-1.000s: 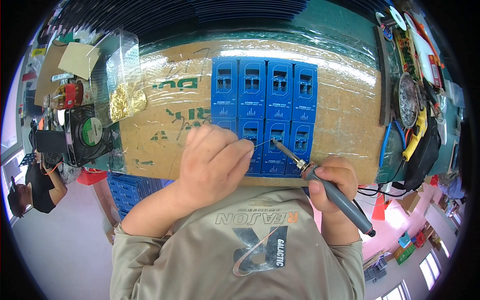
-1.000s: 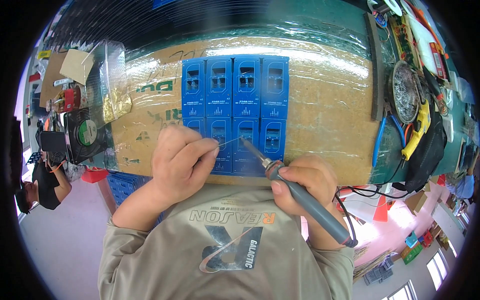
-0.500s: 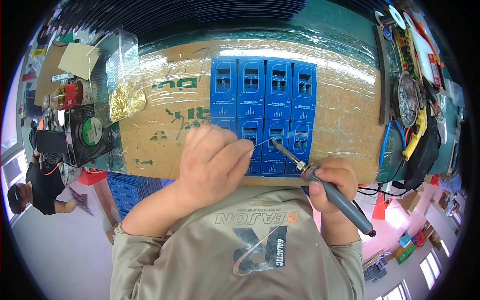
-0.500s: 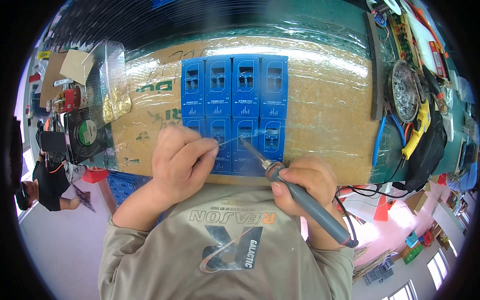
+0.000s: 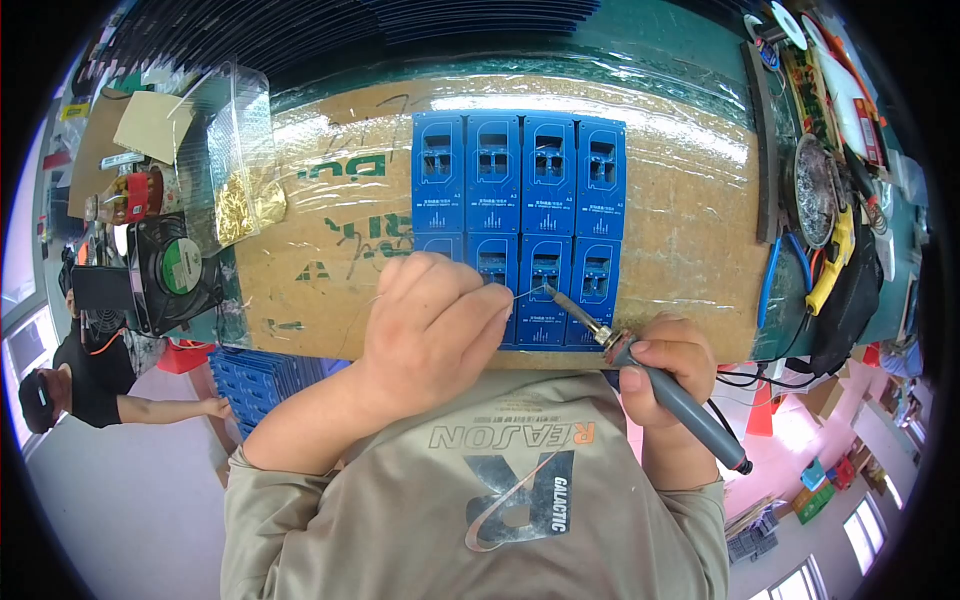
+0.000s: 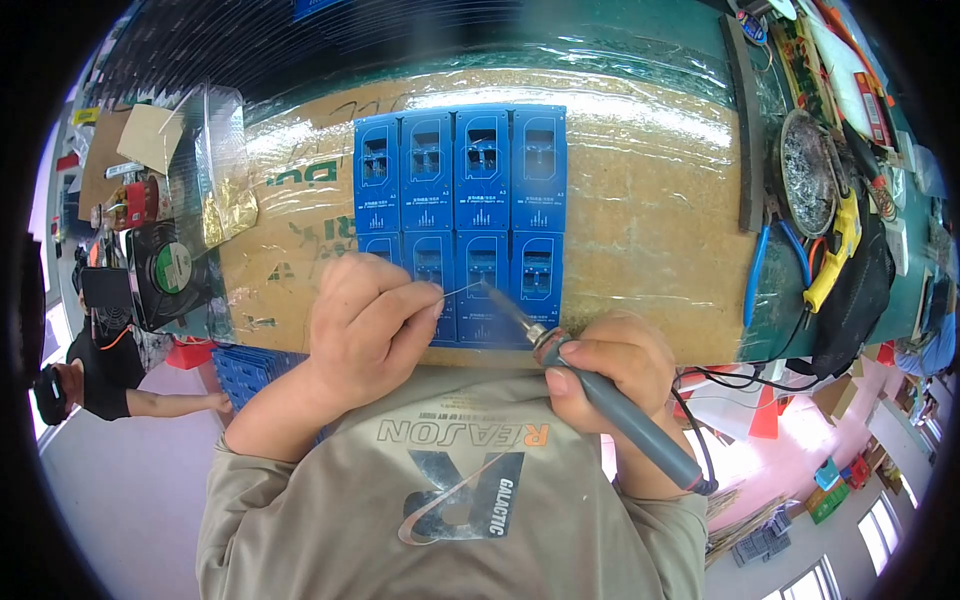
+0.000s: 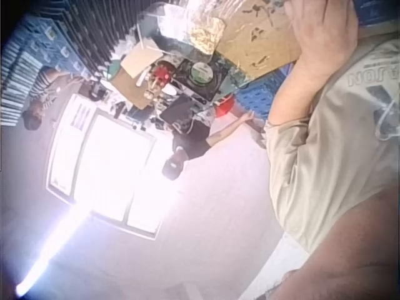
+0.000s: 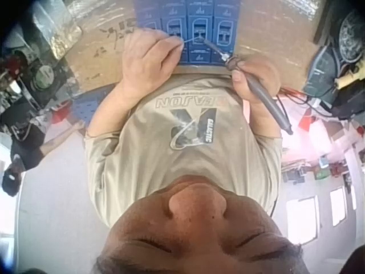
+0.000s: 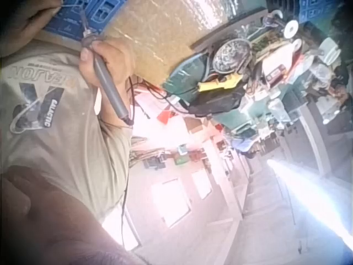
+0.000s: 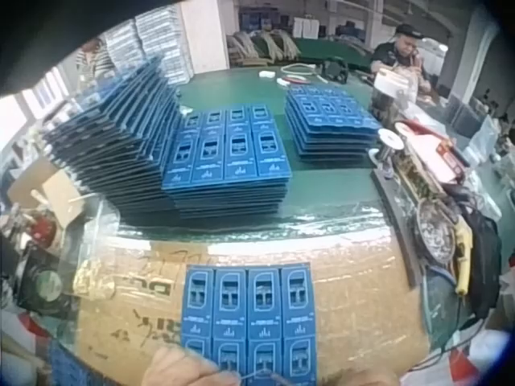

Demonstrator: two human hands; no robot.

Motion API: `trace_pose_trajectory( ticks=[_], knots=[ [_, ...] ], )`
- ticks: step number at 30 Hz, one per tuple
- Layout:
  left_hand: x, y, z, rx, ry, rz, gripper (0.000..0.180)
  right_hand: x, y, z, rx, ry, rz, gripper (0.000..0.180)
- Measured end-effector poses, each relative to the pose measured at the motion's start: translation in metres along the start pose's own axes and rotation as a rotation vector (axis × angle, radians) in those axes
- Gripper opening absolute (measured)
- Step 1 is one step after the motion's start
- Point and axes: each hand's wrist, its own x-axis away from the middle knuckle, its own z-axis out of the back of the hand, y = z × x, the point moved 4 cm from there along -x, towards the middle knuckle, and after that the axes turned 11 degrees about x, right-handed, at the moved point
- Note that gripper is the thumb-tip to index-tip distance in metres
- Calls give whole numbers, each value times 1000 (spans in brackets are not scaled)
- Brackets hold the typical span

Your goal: The person assembles small metal contacts into blue plastic switch housings, then solders them in place with a soldering iron and soldering wire, using tweezers to manipulate the small components.

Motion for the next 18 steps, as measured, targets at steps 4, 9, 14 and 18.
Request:
trace_pose_trajectory(
  ticks=[4,9,14,18],
  knots=[
    [1,0,0,-2,-1,-1,24,-1,0,0,9,-8,19,26],
    [-2,2,1,6,-11,0,24,-2,-1,1,3,-8,29,26],
    [-4,2,0,57,15,-2,24,9,4,10,-82,48,-80,26],
    [-8,2,-5,85,-3,11,24,11,9,19,-18,88,-102,25]
  ],
)
